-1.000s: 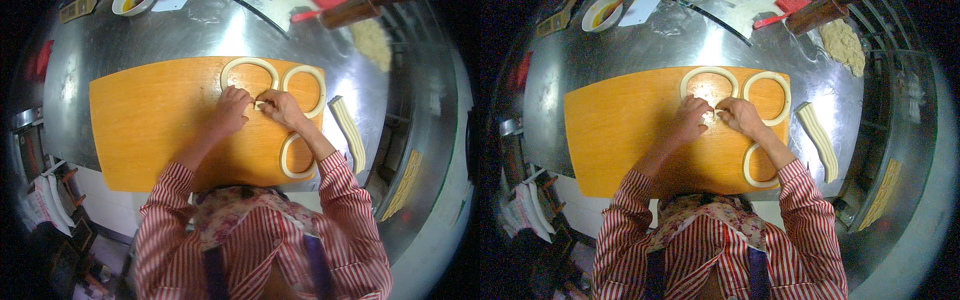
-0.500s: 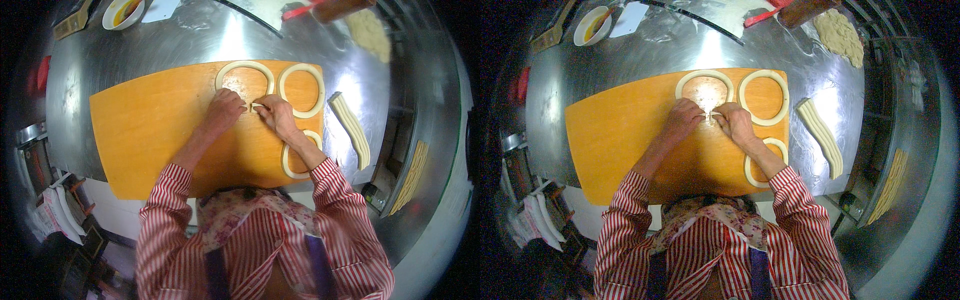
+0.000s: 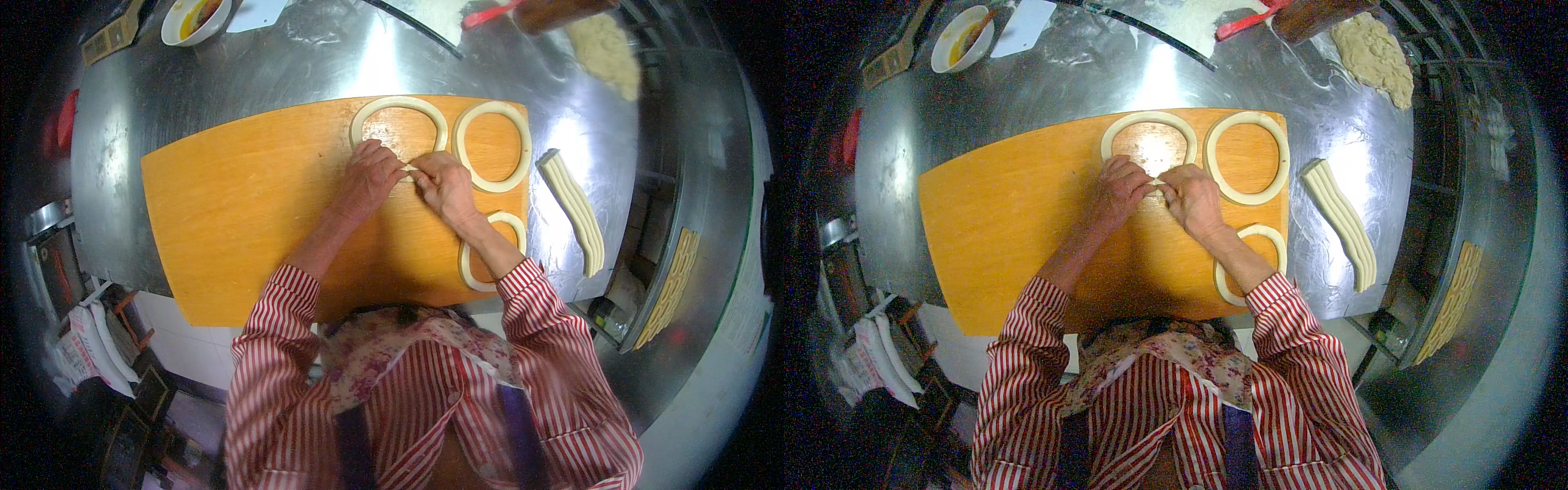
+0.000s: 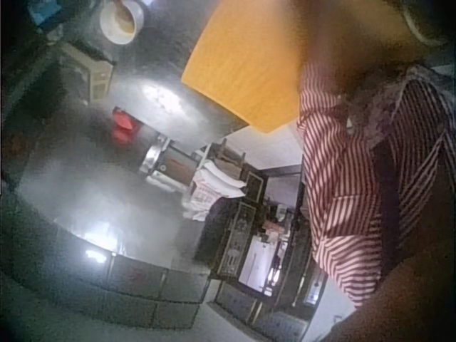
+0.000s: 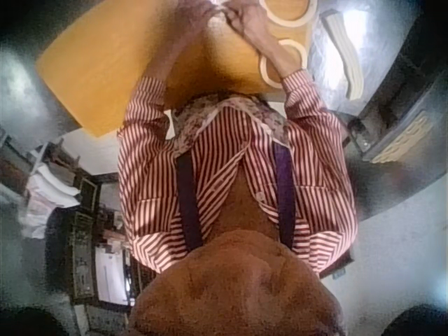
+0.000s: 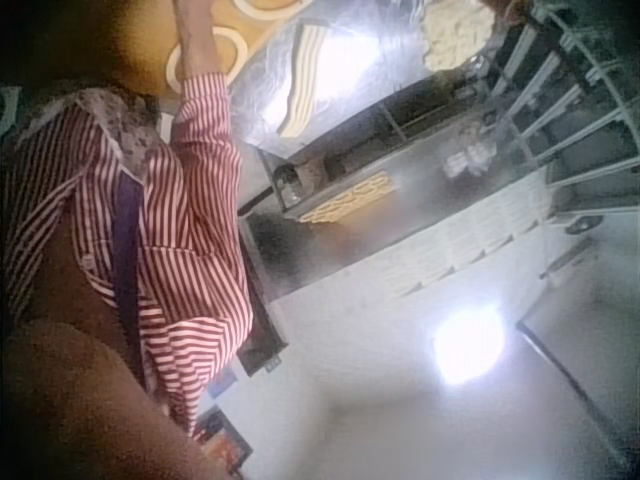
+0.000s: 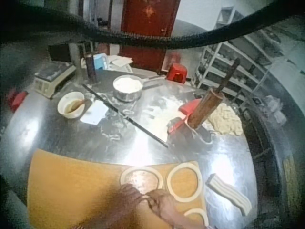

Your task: The person shapes long strips of dough into circular rings by hand on a wooden board. They arrange the formed rings in rows on the board and then move the board to a metal counter. Finally, the person picks up a bowl containing a yellow liquid and a brush.

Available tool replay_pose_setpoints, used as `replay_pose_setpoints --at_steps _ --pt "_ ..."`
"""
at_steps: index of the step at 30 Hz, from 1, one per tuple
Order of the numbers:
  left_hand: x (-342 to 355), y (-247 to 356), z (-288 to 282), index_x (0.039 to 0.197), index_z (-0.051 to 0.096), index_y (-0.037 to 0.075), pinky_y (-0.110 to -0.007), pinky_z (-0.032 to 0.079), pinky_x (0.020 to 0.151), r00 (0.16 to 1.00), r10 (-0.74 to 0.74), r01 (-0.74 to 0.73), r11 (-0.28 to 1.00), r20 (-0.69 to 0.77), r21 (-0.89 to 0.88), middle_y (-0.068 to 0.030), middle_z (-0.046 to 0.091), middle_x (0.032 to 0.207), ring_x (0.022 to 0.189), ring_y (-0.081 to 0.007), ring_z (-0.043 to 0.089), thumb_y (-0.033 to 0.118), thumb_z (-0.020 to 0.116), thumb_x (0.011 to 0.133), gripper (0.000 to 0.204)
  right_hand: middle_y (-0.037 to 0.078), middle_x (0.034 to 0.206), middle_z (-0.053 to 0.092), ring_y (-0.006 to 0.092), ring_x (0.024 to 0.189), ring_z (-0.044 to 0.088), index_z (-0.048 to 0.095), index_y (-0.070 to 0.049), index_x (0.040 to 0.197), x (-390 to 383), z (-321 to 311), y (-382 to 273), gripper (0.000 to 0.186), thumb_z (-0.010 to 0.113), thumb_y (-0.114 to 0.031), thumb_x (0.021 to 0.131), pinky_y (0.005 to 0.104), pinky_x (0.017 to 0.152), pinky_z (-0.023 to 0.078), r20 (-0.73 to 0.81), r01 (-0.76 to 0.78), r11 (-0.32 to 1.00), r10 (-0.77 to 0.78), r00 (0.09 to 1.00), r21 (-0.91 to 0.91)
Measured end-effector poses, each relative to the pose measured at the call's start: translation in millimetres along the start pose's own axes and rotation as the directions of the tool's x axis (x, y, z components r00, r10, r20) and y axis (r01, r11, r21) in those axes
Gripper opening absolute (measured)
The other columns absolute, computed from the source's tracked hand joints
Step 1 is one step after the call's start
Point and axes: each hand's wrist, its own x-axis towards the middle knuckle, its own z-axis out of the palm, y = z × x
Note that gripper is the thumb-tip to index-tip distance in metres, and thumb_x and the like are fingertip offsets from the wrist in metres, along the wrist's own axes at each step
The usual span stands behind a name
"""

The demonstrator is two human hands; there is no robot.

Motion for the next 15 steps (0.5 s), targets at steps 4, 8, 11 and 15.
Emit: replay_pose_setpoints --at_steps 4,8,11,15 --pt "-3 2 -2 0.089 0.067 0.002 -0.049 0.043 0.103 0.998 0.003 -0.005 1.0 0.059 0.025 -0.011 0.064 0.092 0.105 -0.0346 0.06 0.012 0.074 0.082 0.014 0.012 0.093 0.072 0.0314 0.089 0.068 0.075 -0.003 0.092 -1 4 5 0.016 0.073 -0.002 0.076 0.0404 0.079 0.055 -0.026 0.092 0.996 -0.093 0.995 -0.018" --pt "-4 1 0 0.089 0.067 0.002 -0.05 0.041 0.109 0.994 -0.042 0.043 0.999 0.1 -0.003 -0.0109 0.065 0.095 0.112 -0.0356 0.059 0.012 0.074 0.083 0.013 0.012 0.093 0.072 0.0323 0.088 0.068 0.074 -0.003 0.092 1 3 4 0.017 0.072 -0.001 0.076 0.041 0.08 0.055 0.003 0.167 0.985 -0.167 0.986 -0.052" --pt "-7 -4 5 0.093 0.069 0.003 -0.052 0.038 0.111 0.994 -0.005 -0.005 0.995 0.111 0.096 -0.0097 0.066 0.096 0.11 -0.0325 0.061 0.013 0.075 0.082 0.016 0.013 0.093 0.072 0.0328 0.088 0.068 0.073 -0.003 0.093 1 3 7 0.016 0.072 -0.002 0.076 0.0413 0.08 0.055 0.015 0.213 0.975 -0.212 0.977 -0.067" --pt "-6 -1 -7 0.103 0.071 0.006 -0.054 0.033 0.114 0.991 -0.019 0.009 0.997 0.13 0.083 -0.0078 0.067 0.099 0.109 -0.0268 0.062 0.015 0.077 0.079 0.026 0.012 0.096 0.071 0.0326 0.092 0.067 0.073 -0.003 0.094 4 -12 -4 0.017 0.074 -0.005 0.078 0.0413 0.082 0.054 0.112 0.081 0.997 -0.079 0.991 -0.013"
